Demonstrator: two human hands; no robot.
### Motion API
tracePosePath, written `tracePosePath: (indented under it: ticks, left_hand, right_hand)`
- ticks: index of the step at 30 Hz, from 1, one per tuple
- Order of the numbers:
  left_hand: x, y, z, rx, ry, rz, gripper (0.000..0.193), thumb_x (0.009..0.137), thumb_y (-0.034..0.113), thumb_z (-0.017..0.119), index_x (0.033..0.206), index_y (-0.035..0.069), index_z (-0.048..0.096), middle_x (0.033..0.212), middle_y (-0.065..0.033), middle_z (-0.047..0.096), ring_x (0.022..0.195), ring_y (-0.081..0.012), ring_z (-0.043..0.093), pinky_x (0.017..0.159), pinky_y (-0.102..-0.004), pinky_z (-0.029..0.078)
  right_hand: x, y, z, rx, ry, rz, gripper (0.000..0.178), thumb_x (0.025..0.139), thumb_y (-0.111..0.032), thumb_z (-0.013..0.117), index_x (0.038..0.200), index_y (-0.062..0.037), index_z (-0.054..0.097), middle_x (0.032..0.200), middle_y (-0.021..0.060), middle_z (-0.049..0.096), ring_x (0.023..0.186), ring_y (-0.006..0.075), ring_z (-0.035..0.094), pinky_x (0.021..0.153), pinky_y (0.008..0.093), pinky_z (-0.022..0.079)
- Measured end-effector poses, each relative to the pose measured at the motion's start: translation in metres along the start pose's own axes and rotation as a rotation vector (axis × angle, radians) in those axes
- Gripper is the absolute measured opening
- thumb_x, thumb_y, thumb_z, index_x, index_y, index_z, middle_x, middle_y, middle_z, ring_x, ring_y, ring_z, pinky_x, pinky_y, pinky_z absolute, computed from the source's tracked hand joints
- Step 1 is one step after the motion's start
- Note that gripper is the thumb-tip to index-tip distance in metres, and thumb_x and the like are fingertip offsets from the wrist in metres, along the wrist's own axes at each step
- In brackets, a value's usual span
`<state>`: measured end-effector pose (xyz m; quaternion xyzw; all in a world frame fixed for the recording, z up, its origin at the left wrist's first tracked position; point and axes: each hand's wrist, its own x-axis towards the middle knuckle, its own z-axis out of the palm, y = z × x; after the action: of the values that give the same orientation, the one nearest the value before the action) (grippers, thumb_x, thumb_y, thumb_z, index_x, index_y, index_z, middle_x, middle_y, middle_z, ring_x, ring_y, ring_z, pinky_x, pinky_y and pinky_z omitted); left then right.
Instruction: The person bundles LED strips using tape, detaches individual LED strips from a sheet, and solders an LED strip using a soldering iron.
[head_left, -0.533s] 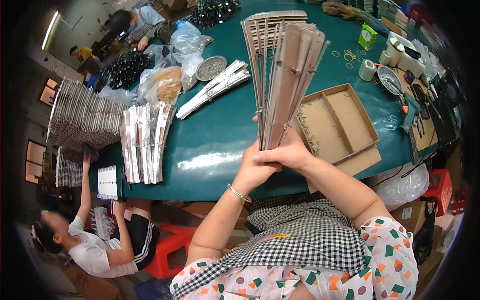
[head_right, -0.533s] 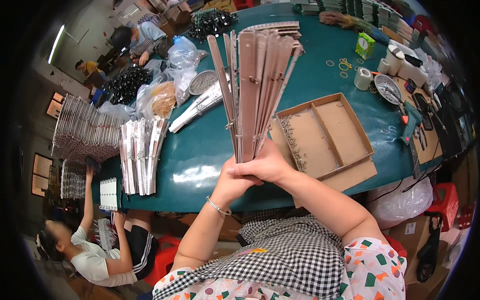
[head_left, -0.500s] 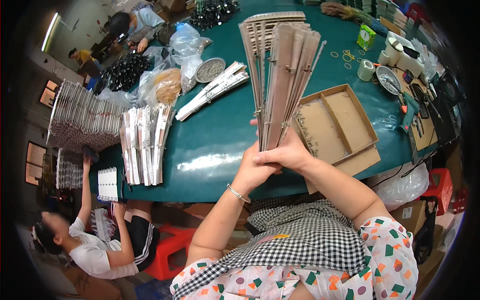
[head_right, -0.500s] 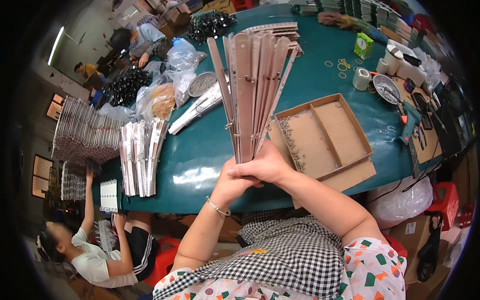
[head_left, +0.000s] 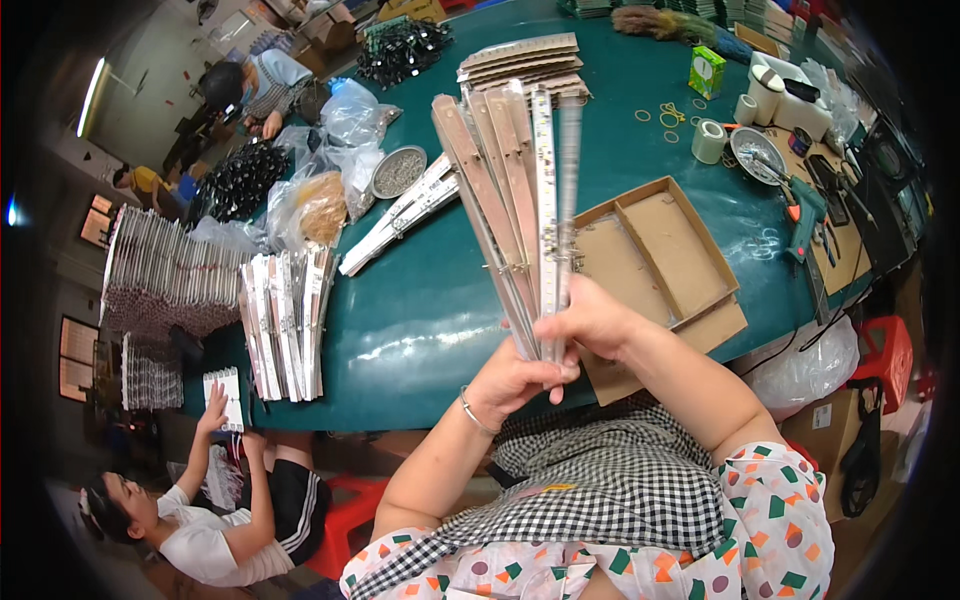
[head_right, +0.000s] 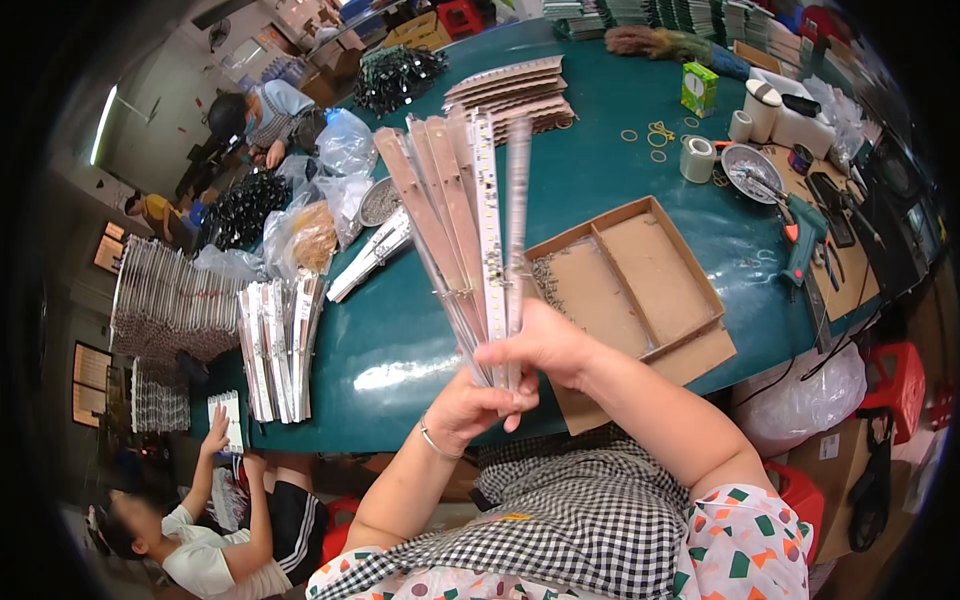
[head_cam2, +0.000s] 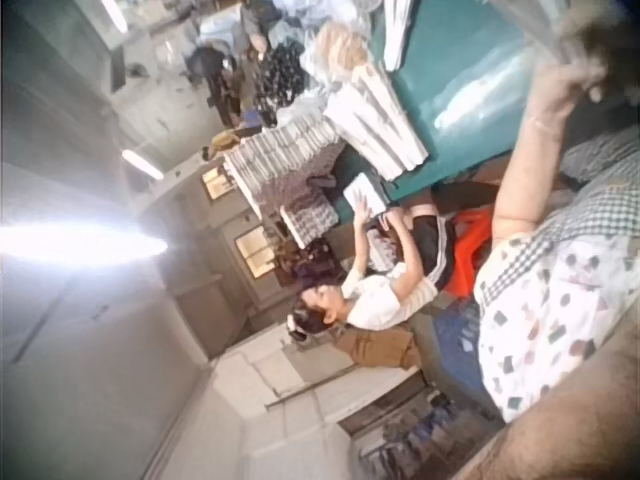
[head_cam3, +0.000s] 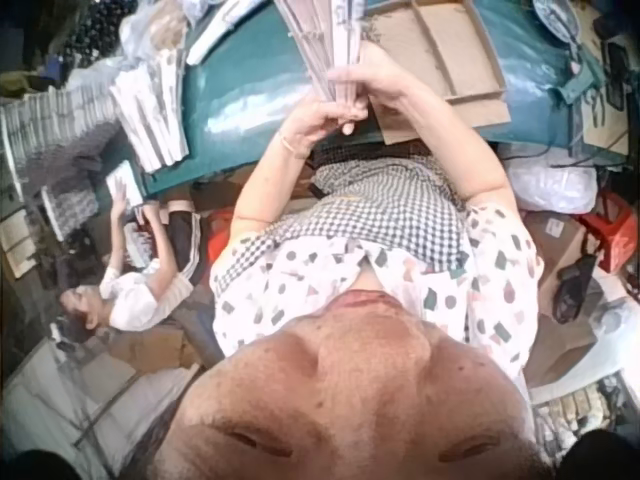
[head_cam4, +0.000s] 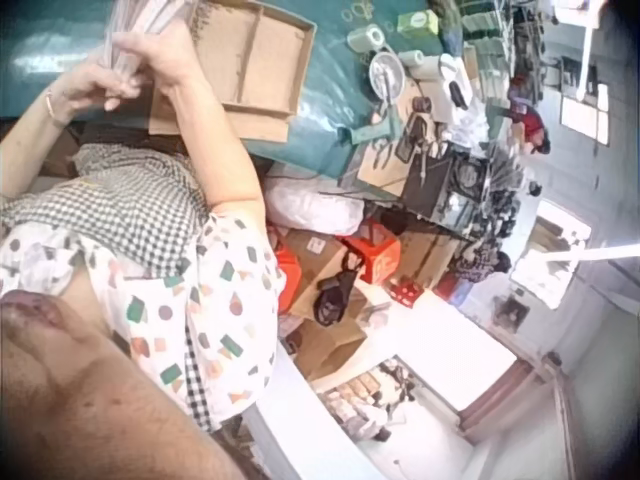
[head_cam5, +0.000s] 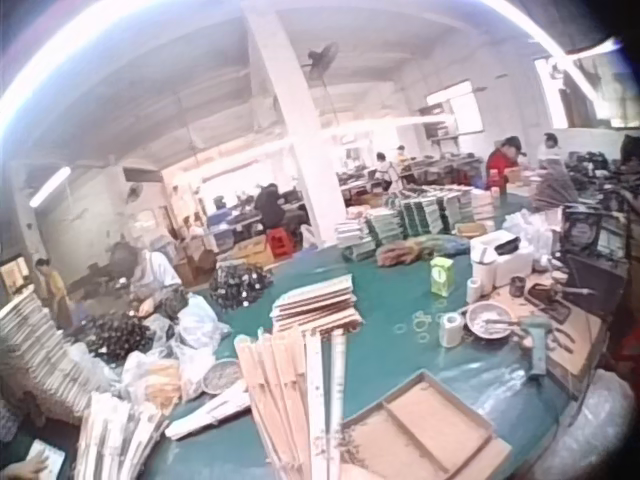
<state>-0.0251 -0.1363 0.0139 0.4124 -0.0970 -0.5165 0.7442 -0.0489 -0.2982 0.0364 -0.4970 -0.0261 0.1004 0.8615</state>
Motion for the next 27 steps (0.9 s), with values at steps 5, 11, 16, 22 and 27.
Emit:
tracePosePath:
  ticks: [5,11,16,22,27]
  left_hand:
    - [0.003,-0.013,0.01,-0.054,-0.076,-0.096,0.041,0.075,0.002,0.071,0.112,-0.003,0.053,0.095,-0.0127,0.06,0.071,-0.0159,0.056,0.043,-0.0204,0.044]
    - [-0.003,-0.013,0.034,-0.136,0.185,-0.066,0.036,0.086,0.011,0.069,0.116,0.001,0.051,0.098,-0.0118,0.06,0.08,-0.0189,0.059,0.048,-0.0198,0.041]
    - [0.003,-0.007,0.042,-0.003,0.201,-0.131,0.03,0.081,0.004,0.073,0.103,0.002,0.053,0.086,-0.0056,0.058,0.069,-0.0188,0.061,0.043,-0.0198,0.038]
    - [-0.013,-0.011,0.037,-0.145,0.065,-0.142,0.031,0.078,0.008,0.075,0.099,0.006,0.051,0.079,-0.0061,0.053,0.065,-0.0218,0.058,0.043,-0.0243,0.039]
    - [-0.011,0.004,0.044,-0.179,0.071,-0.112,0.032,0.079,0.012,0.075,0.099,0.007,0.05,0.08,-0.0073,0.051,0.057,-0.017,0.051,0.038,-0.0217,0.034]
  right_hand:
    - [-0.003,-0.001,-0.011,0.099,0.028,0.162,0.071,0.068,-0.009,0.081,0.128,0.0024,0.046,0.1,0.0181,0.067,0.086,0.0236,0.068,0.071,0.036,0.059]
    - [-0.003,-0.002,-0.023,0.021,0.07,0.21,0.061,0.071,-0.01,0.079,0.122,0.005,0.05,0.095,0.0155,0.067,0.082,0.0195,0.068,0.068,0.0328,0.057]
    - [-0.014,-0.023,-0.02,-0.094,0.028,0.162,0.057,0.068,-0.013,0.084,0.115,0.0036,0.057,0.096,0.0136,0.066,0.084,0.0179,0.065,0.07,0.0331,0.056]
    - [-0.006,-0.088,-0.115,-1.472,0.157,-0.111,0.044,0.067,-0.017,0.08,0.109,-0.0073,0.071,0.107,0.0151,0.068,0.104,0.032,0.061,0.093,0.0398,0.048]
    - [0.017,-0.133,-0.258,-2.142,0.793,-0.32,0.031,0.069,-0.003,0.068,0.099,-0.0124,0.073,0.119,0.0102,0.058,0.116,0.0286,0.05,0.093,0.0422,0.046]
